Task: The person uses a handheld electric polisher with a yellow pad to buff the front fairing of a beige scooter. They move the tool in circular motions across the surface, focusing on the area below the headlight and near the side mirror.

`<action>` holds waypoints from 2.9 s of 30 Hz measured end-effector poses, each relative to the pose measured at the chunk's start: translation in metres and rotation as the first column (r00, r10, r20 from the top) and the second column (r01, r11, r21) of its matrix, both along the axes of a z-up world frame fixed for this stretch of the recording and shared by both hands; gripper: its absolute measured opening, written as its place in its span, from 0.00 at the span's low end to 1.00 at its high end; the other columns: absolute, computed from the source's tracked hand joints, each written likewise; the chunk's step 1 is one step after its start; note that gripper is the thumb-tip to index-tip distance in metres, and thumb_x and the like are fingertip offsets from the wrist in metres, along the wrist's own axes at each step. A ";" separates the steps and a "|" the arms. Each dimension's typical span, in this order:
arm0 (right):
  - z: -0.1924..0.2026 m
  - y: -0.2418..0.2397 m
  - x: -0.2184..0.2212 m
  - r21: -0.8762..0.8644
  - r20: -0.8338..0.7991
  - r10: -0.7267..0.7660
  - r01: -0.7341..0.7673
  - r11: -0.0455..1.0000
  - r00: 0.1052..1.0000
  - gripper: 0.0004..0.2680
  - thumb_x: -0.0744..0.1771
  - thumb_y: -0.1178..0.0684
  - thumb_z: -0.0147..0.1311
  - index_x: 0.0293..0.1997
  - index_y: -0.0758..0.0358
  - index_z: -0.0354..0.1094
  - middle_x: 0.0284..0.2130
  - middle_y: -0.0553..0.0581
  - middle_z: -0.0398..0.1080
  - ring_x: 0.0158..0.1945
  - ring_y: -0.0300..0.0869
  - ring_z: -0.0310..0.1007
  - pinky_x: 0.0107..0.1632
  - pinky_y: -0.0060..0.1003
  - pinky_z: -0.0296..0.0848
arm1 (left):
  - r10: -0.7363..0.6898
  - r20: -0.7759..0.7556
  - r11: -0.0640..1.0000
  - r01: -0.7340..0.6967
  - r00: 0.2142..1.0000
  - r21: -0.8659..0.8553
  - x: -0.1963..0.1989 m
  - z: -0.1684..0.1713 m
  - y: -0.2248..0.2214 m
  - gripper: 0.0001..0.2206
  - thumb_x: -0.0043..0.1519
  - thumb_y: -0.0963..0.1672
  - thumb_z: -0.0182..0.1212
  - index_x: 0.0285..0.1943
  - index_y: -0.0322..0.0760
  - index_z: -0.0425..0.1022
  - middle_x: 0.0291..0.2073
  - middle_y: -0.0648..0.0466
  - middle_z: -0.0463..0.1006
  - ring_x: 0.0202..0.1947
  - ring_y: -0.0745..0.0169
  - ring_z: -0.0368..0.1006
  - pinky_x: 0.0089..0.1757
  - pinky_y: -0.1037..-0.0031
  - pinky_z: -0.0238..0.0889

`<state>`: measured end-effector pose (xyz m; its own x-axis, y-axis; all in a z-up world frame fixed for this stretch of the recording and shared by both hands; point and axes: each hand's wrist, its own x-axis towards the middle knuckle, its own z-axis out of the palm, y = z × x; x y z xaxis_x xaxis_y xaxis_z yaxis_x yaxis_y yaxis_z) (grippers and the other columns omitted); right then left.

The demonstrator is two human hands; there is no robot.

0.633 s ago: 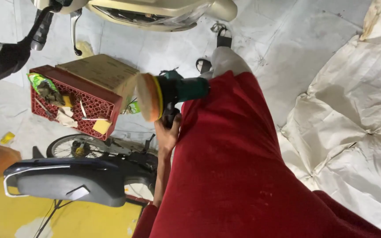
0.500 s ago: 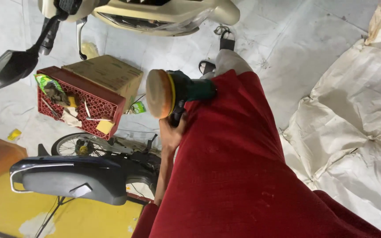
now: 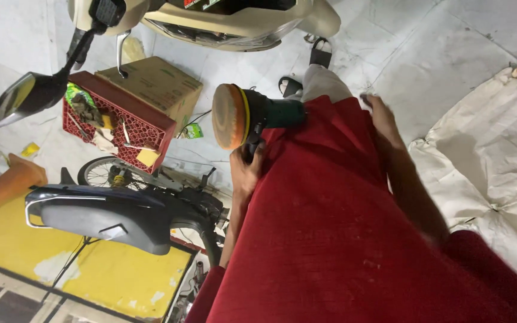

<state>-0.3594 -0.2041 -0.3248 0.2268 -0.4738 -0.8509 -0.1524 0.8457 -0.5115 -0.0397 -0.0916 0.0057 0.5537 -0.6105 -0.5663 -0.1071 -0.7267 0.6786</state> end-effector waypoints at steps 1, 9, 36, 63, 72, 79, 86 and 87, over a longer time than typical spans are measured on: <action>0.030 -0.028 0.019 -0.141 -0.009 0.123 -0.124 0.982 0.992 0.19 0.72 0.44 0.46 0.66 0.68 0.68 0.59 0.60 0.73 0.61 0.44 0.70 0.65 0.38 0.66 | -0.010 -0.001 0.999 0.010 1.000 -0.031 -0.001 -0.003 0.003 0.13 0.63 0.47 0.60 0.40 0.28 0.77 0.22 0.56 0.70 0.26 0.71 0.63 0.30 0.72 0.58; 0.207 -0.139 0.170 -0.804 -0.325 0.808 -0.594 0.037 0.491 0.34 0.61 0.50 0.66 0.73 0.65 0.48 0.68 0.69 0.56 0.68 0.60 0.60 0.66 0.52 0.61 | 0.052 -0.296 0.974 -0.114 0.954 -0.196 -0.005 0.021 -0.018 0.16 0.62 0.47 0.56 0.51 0.30 0.69 0.29 0.58 0.71 0.27 0.70 0.64 0.29 0.75 0.58; 0.128 -0.042 0.155 -0.689 0.314 0.689 -0.343 0.638 0.653 0.13 0.70 0.55 0.56 0.62 0.61 0.66 0.45 0.51 0.74 0.43 0.39 0.75 0.48 0.36 0.73 | -0.447 0.049 0.877 0.427 0.893 0.219 0.023 -0.018 -0.063 0.20 0.57 0.54 0.64 0.41 0.34 0.78 0.22 0.41 0.77 0.24 0.39 0.74 0.31 0.56 0.67; 0.081 0.129 0.306 -0.580 -0.194 0.160 -0.245 0.777 0.968 0.08 0.66 0.51 0.67 0.42 0.62 0.76 0.30 0.56 0.77 0.34 0.42 0.79 0.40 0.40 0.76 | -0.852 0.248 0.523 0.726 0.462 0.447 0.235 -0.136 -0.040 0.15 0.50 0.54 0.67 0.35 0.45 0.85 0.31 0.46 0.84 0.34 0.43 0.81 0.40 0.57 0.73; 0.082 0.112 0.326 -0.861 -0.179 0.121 -0.215 0.461 0.976 0.07 0.63 0.55 0.67 0.38 0.65 0.72 0.29 0.60 0.76 0.33 0.48 0.80 0.38 0.43 0.77 | -0.782 0.255 0.619 0.664 0.568 0.420 0.252 -0.152 -0.034 0.18 0.48 0.54 0.67 0.39 0.41 0.83 0.34 0.43 0.83 0.38 0.40 0.80 0.43 0.55 0.72; 0.098 0.094 0.337 -0.882 -0.195 0.192 -0.258 0.394 0.962 0.09 0.62 0.55 0.68 0.35 0.66 0.71 0.28 0.60 0.74 0.33 0.48 0.79 0.37 0.43 0.76 | -0.718 0.190 0.687 0.640 0.669 0.342 0.263 -0.159 -0.038 0.14 0.56 0.52 0.61 0.38 0.43 0.85 0.34 0.40 0.82 0.40 0.39 0.79 0.43 0.55 0.72; 0.105 0.086 0.343 -0.868 -0.155 0.269 -0.261 0.423 0.951 0.07 0.64 0.55 0.66 0.38 0.65 0.71 0.30 0.59 0.76 0.34 0.49 0.80 0.38 0.45 0.76 | -0.669 0.228 0.739 0.601 0.708 0.304 0.267 -0.145 -0.036 0.16 0.54 0.53 0.63 0.37 0.41 0.85 0.33 0.41 0.83 0.38 0.39 0.80 0.42 0.55 0.72; 0.100 0.087 0.341 -0.870 -0.190 0.280 -0.294 0.397 0.941 0.08 0.64 0.54 0.67 0.38 0.66 0.71 0.30 0.60 0.75 0.35 0.50 0.79 0.38 0.45 0.76 | -0.676 0.248 0.734 0.604 0.694 0.310 0.267 -0.147 -0.034 0.16 0.55 0.53 0.62 0.38 0.39 0.85 0.33 0.40 0.83 0.38 0.38 0.80 0.42 0.55 0.73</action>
